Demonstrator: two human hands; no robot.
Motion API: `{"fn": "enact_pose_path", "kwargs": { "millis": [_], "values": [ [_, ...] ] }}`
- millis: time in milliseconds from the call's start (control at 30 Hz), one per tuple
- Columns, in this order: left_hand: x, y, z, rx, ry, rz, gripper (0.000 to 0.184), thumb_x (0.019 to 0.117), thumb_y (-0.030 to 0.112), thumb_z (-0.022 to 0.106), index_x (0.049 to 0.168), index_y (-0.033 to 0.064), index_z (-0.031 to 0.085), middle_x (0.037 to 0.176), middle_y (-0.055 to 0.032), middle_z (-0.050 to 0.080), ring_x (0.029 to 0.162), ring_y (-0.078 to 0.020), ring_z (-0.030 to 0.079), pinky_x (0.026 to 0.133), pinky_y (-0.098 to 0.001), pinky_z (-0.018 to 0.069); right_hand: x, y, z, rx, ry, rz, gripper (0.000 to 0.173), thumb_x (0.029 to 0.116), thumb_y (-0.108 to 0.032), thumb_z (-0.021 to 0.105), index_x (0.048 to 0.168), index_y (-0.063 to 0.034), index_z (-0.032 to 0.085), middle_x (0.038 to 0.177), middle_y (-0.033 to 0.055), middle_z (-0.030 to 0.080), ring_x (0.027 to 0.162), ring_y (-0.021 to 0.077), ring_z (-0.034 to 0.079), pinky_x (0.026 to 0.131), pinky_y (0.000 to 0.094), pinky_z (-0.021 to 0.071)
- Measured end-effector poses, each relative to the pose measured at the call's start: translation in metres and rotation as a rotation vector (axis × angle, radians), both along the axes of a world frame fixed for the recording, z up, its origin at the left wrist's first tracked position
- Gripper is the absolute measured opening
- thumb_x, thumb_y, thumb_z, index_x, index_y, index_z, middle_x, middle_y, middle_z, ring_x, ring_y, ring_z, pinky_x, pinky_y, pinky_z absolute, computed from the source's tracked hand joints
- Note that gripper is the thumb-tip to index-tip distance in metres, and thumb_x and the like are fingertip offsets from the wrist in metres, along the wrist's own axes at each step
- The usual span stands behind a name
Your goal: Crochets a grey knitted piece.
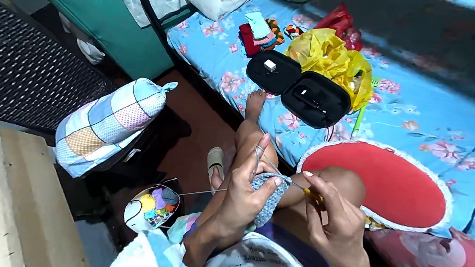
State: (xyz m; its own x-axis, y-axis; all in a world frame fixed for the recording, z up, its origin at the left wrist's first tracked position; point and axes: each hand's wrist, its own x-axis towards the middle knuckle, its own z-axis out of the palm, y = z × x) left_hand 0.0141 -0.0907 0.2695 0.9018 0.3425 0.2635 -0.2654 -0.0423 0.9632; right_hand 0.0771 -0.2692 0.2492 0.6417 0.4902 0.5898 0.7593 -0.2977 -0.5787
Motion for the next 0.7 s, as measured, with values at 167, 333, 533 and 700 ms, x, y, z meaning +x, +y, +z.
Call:
{"fn": "enact_pose_path", "kwargs": {
  "millis": [167,333,533,700],
  "values": [
    [-0.001,-0.005,-0.003,0.103,-0.033,-0.028,0.064,0.0892,-0.008,0.064,0.144,-0.0229,0.034,0.1,-0.0113,0.075,0.092,-0.0092,0.072,0.089,-0.0269,0.0591,0.015,-0.012,0.006,0.328,0.896,0.352,0.043,0.0845,-0.001,0.063,0.127,-0.007,0.06,0.089,-0.0079,0.065,0.069,-0.0027,0.057,0.058,0.0116,0.047],
    [-0.006,-0.016,-0.02,0.481,-0.158,0.051,0.046,0.0924,-0.004,0.063,0.136,-0.0158,0.053,0.109,-0.0194,0.075,0.1,-0.0153,0.074,0.09,-0.0267,0.059,0.004,0.001,0.009,0.28,0.778,0.29,0.035,0.0877,-0.001,0.061,0.122,-0.0024,0.06,0.091,-0.0069,0.065,0.076,-0.0019,0.061,0.064,0.0123,0.0518],
    [-0.004,-0.031,-0.029,0.095,-0.259,0.07,0.047,0.0964,0.0,0.064,0.142,0.0056,0.054,0.108,-0.004,0.076,0.103,-0.0101,0.072,0.095,-0.0289,0.0581,0.003,0.012,0.004,0.624,1.037,0.45,0.04,0.0855,0.002,0.067,0.124,-0.0075,0.059,0.1,0.0005,0.071,0.077,0.0018,0.065,0.063,0.0151,0.0529],
    [-0.003,-0.023,-0.017,0.102,-0.23,0.048,0.045,0.095,-0.002,0.064,0.139,0.0007,0.058,0.103,-0.0055,0.075,0.097,-0.0075,0.071,0.09,-0.0272,0.059,-0.008,0.015,-0.019,0.48,0.433,0.17,0.026,0.0956,-0.013,0.066,0.121,-0.0144,0.061,0.107,-0.0076,0.069,0.093,-0.0035,0.066,0.081,0.0118,0.0554]
  ]
}}
